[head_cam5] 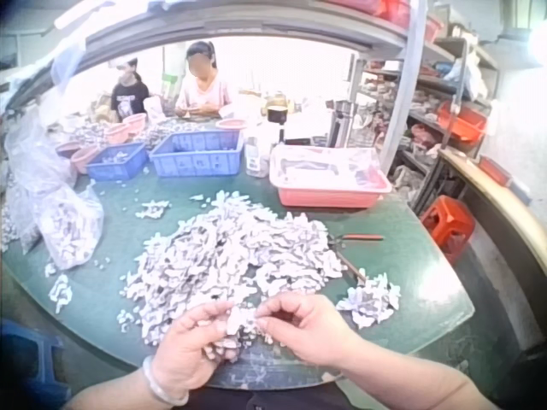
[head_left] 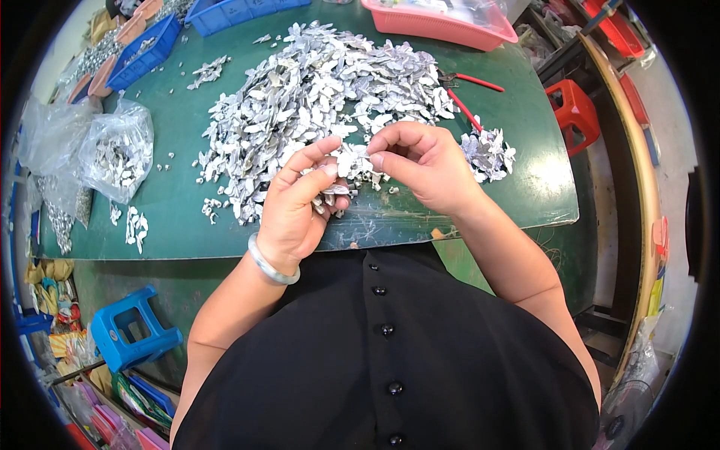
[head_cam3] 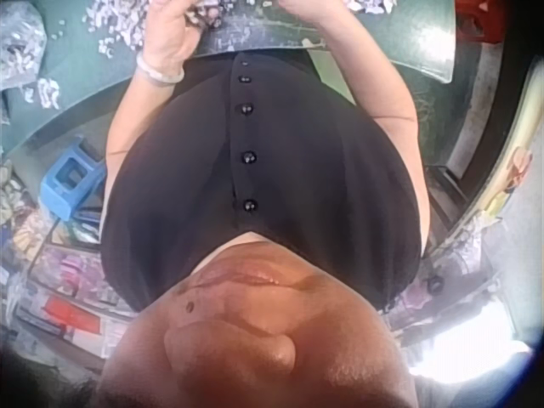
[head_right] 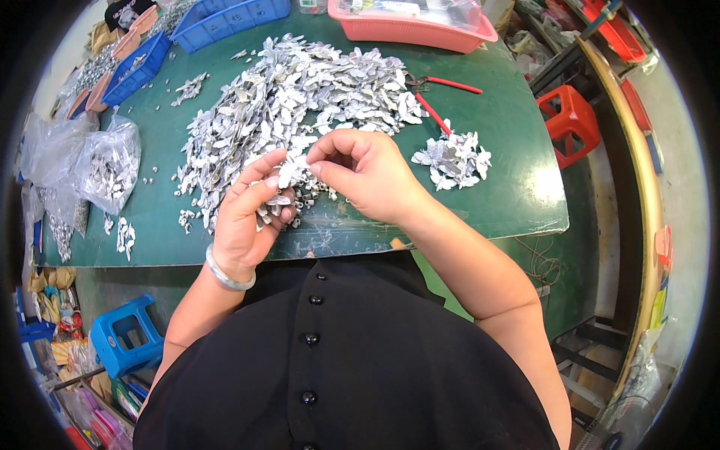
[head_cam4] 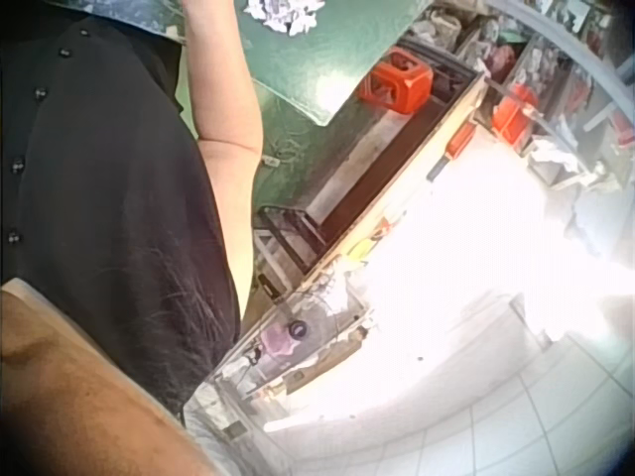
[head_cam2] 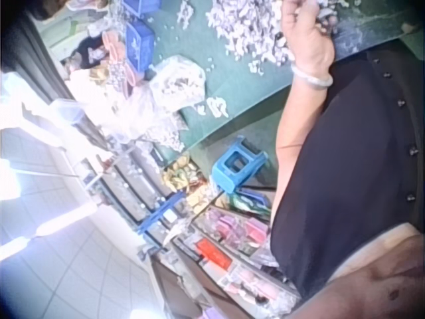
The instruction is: The person assembles small metal butterfly-shaped components by hand, picking pieces from a pile and joining them one by one.
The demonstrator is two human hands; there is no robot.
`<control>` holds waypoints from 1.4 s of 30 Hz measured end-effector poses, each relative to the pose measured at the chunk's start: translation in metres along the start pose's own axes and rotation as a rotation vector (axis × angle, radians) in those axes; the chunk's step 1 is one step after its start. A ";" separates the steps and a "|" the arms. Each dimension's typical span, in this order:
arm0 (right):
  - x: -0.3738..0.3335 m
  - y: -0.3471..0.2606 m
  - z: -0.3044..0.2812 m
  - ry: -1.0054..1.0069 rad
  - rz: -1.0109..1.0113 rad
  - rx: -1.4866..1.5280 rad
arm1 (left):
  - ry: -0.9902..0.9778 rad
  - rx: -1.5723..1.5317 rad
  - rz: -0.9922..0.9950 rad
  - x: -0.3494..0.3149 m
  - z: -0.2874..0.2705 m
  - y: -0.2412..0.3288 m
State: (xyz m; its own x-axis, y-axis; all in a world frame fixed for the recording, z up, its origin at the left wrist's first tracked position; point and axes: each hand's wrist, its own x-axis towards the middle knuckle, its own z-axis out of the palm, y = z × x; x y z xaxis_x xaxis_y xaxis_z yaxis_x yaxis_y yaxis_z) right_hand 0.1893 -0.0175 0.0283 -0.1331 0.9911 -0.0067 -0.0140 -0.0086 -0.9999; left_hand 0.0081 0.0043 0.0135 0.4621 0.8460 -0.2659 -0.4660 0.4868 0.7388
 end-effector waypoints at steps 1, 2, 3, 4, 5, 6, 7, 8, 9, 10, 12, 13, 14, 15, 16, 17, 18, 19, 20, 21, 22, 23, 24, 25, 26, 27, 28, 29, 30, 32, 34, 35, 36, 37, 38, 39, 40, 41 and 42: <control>-0.001 0.001 0.001 0.036 -0.046 -0.058 | -0.019 -0.059 -0.027 -0.001 0.000 0.001; -0.002 0.001 0.002 0.037 -0.046 -0.059 | -0.020 -0.060 -0.027 0.000 -0.001 0.001; -0.003 0.002 0.002 0.042 -0.056 -0.056 | -0.044 -0.073 -0.049 0.000 -0.003 0.000; -0.004 0.002 0.003 0.048 -0.067 -0.053 | -0.068 -0.085 -0.071 0.000 -0.004 0.000; -0.004 0.004 0.004 0.046 -0.067 -0.054 | -0.067 -0.087 -0.069 0.000 -0.005 0.000; -0.003 0.007 0.005 0.061 -0.107 -0.053 | -0.093 -0.124 -0.072 0.000 -0.006 0.000; -0.002 0.009 0.007 0.074 -0.147 -0.052 | -0.117 -0.162 -0.073 -0.001 -0.007 0.000; 0.001 0.007 0.010 0.057 -0.159 -0.048 | -0.109 -0.139 -0.066 -0.002 -0.009 0.003; 0.000 0.005 0.011 0.050 -0.235 -0.189 | -0.097 -0.118 -0.055 -0.003 -0.010 0.003; -0.001 0.003 0.013 0.041 -0.314 -0.329 | -0.067 -0.053 -0.063 -0.004 -0.007 -0.001; -0.004 -0.001 0.015 -0.019 -0.317 -0.298 | -0.024 -0.064 -0.120 -0.002 -0.008 -0.005; -0.005 -0.004 0.014 -0.038 -0.370 -0.341 | -0.047 -0.069 -0.124 -0.004 -0.006 -0.002; -0.005 -0.003 0.013 -0.051 -0.366 -0.337 | -0.057 -0.075 -0.108 -0.005 -0.007 0.003; -0.007 -0.006 0.013 -0.041 -0.329 -0.289 | -0.078 -0.085 -0.098 -0.005 -0.008 0.010; -0.007 -0.004 0.013 -0.016 -0.311 -0.203 | -0.073 -0.060 -0.029 -0.006 -0.012 0.023; -0.006 -0.002 0.009 0.002 -0.338 -0.275 | -0.076 -0.035 0.035 -0.005 -0.015 0.035; -0.007 -0.001 0.006 0.014 -0.340 -0.289 | -0.048 -0.037 0.133 -0.004 -0.023 0.048; -0.008 -0.001 0.003 0.031 -0.341 -0.303 | 0.008 0.015 0.213 -0.004 -0.031 0.068; -0.009 0.000 0.000 0.037 -0.325 -0.326 | 0.083 0.100 0.346 -0.003 -0.042 0.087; -0.011 0.001 -0.003 0.054 -0.315 -0.349 | 0.247 0.184 0.489 -0.001 -0.053 0.106; -0.013 0.002 -0.006 0.075 -0.306 -0.371 | 0.356 0.281 0.636 0.000 -0.071 0.126; -0.015 -0.002 -0.008 0.070 -0.313 -0.437 | 0.455 0.332 0.757 0.002 -0.086 0.146; -0.018 -0.002 -0.011 0.090 -0.289 -0.393 | 0.558 0.447 0.892 0.006 -0.110 0.167; -0.019 0.002 -0.012 0.096 -0.256 -0.343 | 0.667 0.465 0.983 0.010 -0.138 0.185; -0.020 0.004 -0.014 0.112 -0.252 -0.316 | 0.749 0.499 0.981 0.011 -0.165 0.202; -0.019 0.007 -0.015 0.124 -0.239 -0.289 | 0.838 0.458 0.913 0.013 -0.188 0.215; -0.017 0.009 -0.015 0.123 -0.261 -0.299 | 0.929 0.575 0.852 0.013 -0.218 0.226; -0.020 0.007 -0.018 0.126 -0.274 -0.299 | 0.924 0.574 0.866 0.025 -0.256 0.234; -0.021 0.007 -0.019 0.146 -0.272 -0.283 | 1.005 0.783 0.755 0.035 -0.297 0.242; -0.025 0.007 -0.024 0.186 -0.257 -0.281 | 1.070 0.981 0.631 0.045 -0.309 0.246; -0.026 0.004 -0.024 0.176 -0.241 -0.294 | 1.066 1.326 0.265 0.035 -0.280 0.241; -0.026 0.002 -0.023 0.169 -0.227 -0.301 | 1.080 1.320 0.266 0.025 -0.269 0.240; -0.026 0.000 -0.022 0.171 -0.238 -0.328 | 1.053 1.463 0.408 0.019 -0.258 0.237; -0.026 0.000 -0.022 0.161 -0.240 -0.331 | 1.020 1.604 0.554 0.012 -0.248 0.236; -0.027 -0.001 -0.023 0.167 -0.259 -0.330 | 0.886 1.508 0.508 0.002 -0.238 0.239; -0.028 -0.001 -0.024 0.172 -0.276 -0.327 | 0.896 1.506 0.501 -0.008 -0.230 0.238; -0.029 -0.001 -0.024 0.195 -0.262 -0.307 | 0.699 1.580 0.393 -0.019 -0.222 0.238; -0.031 -0.001 -0.025 0.183 -0.259 -0.304 | 0.500 1.640 0.282 -0.033 -0.211 0.237; -0.033 0.000 -0.027 0.211 -0.234 -0.276 | 0.466 1.865 0.167 -0.047 -0.194 0.235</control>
State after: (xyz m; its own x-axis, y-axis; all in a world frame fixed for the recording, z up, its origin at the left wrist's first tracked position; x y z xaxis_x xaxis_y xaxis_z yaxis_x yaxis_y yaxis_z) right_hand 0.2204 -0.0464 0.0279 0.0491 0.9679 0.2466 0.2498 0.2272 -0.9413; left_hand -0.2696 0.1209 0.0789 0.1507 0.9884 -0.0192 0.9393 -0.1371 0.3144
